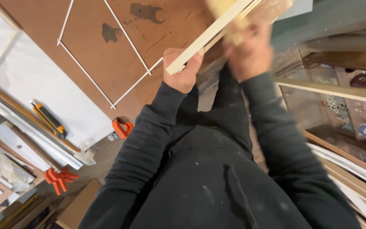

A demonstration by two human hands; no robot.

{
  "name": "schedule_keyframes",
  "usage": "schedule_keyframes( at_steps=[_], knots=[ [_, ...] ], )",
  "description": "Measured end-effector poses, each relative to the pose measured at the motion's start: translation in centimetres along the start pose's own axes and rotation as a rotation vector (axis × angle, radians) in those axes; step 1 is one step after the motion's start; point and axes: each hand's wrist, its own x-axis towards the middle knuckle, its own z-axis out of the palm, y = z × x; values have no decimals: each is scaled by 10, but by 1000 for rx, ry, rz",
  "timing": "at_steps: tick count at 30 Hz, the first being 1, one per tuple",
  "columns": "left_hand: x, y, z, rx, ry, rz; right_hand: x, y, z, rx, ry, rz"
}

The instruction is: The recorder is sanding the edges of a wooden frame using a sanding block.

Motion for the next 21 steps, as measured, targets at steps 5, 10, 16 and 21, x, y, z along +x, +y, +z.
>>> schedule_keyframes(
  at_steps=[5,10,16,21],
  knots=[
    [-11,-33,5,-212,228,-199,-42,-28,-19,133,-282,-64],
    [17,-43,-23,-377,253,-340,-22,28,-18,-68,-143,-54],
    [50,-49,-45,-694,312,-422,-32,-24,5,93,-102,-43],
    [55,-59,-51,-760,341,-478,-36,13,-10,40,-180,-58]
  ],
)
